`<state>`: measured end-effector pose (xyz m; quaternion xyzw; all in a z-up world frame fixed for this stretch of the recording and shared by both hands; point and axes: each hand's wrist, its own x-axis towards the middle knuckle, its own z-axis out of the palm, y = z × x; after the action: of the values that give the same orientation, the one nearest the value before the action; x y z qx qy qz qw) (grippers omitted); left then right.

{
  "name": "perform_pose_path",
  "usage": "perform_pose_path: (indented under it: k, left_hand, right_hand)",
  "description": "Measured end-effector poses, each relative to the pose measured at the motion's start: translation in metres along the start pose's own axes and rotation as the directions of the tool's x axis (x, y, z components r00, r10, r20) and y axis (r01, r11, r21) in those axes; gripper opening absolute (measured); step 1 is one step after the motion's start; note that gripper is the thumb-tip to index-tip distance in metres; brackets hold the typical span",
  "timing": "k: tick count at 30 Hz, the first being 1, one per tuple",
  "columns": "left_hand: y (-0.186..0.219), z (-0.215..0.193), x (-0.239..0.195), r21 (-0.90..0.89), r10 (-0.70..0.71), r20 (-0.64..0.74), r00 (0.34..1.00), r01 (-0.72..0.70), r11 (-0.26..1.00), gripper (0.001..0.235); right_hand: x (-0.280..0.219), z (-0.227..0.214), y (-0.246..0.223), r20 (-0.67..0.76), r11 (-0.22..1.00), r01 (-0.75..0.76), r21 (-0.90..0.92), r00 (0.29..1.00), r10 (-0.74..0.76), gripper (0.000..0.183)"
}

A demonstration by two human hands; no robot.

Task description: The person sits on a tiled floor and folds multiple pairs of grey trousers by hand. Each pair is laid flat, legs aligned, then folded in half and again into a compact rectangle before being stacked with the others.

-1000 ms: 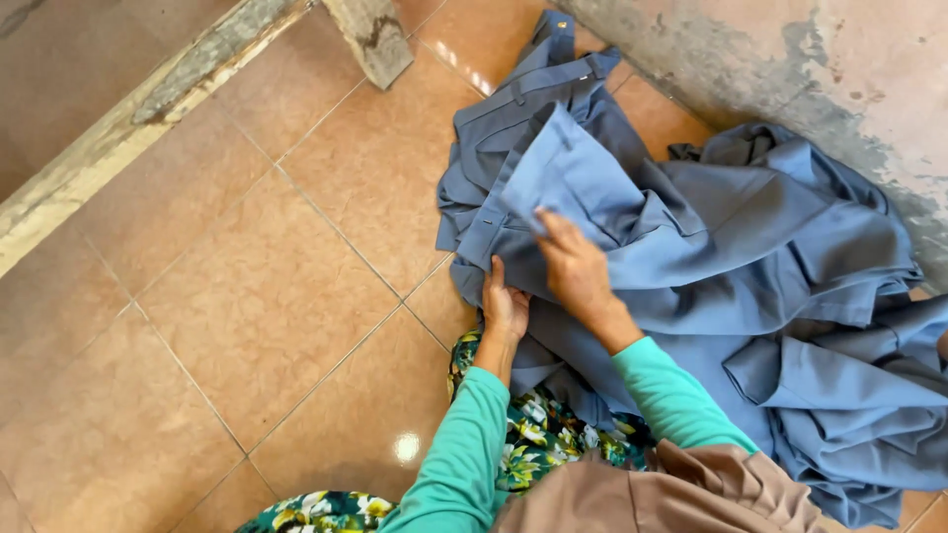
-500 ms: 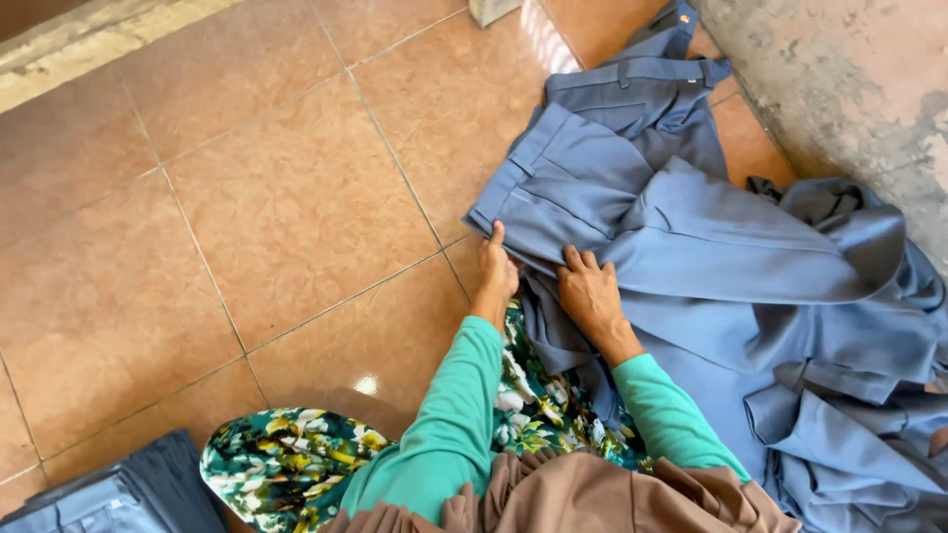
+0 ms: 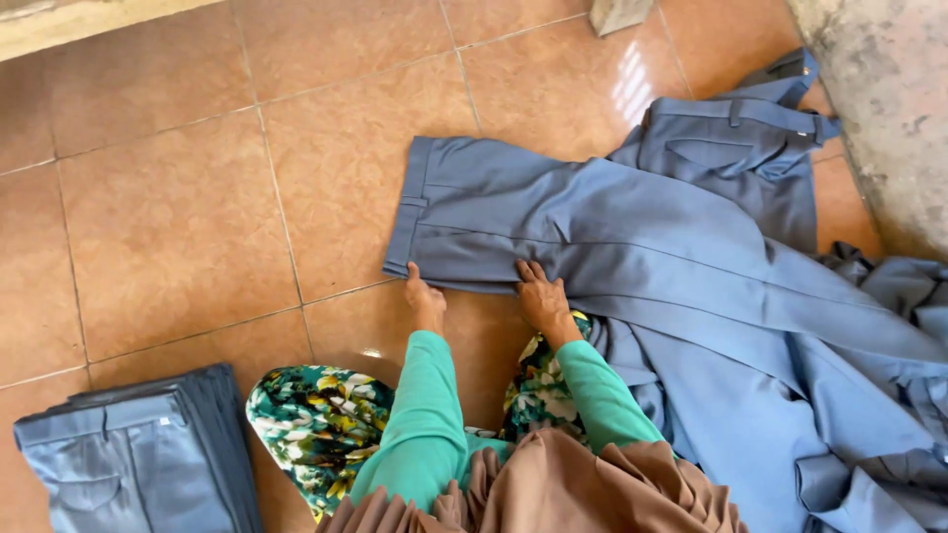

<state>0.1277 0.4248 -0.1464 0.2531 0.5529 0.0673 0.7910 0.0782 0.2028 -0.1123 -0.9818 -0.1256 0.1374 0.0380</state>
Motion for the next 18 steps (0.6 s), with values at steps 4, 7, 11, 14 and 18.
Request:
perform_pose_path:
  k: [4, 7, 11, 14, 18]
  left_hand:
    - [0.067, -0.021, 0.01, -0.079, 0.112, -0.056, 0.992, -0.116, 0.99, 0.093]
    - [0.104, -0.063, 0.078, -0.159, 0.183, -0.073, 0.98, -0.193, 0.968, 0.086]
    - [0.155, -0.077, 0.025, -0.067, 0.158, -0.159, 0.975, -0.17, 0.983, 0.093]
    - [0.141, -0.092, 0.028, -0.079, 0.066, -0.157, 0.985, -0.079, 0.994, 0.099]
    - [0.074, -0.101, 0.018, 0.005, -0.117, -0.019, 0.993, 0.117, 0.993, 0.085]
  right_hand:
    - [0.006, -0.004, -0.04, 0.067, 0.996, 0.084, -0.018, 0.994, -0.082, 0.034]
    - [0.003, -0.011, -0.051, 0.08, 0.989, 0.113, -0.095, 0.991, -0.105, 0.034]
    - [0.001, -0.022, -0.049, -0.059, 0.98, 0.158, -0.122, 0.984, -0.166, 0.028]
    - [-0.002, -0.028, -0.058, -0.257, 0.96, 0.228, -0.165, 0.929, -0.265, 0.023]
    - [-0.011, 0.015, -0.054, -0.379, 0.92, 0.307, -0.243, 0.843, -0.381, 0.015]
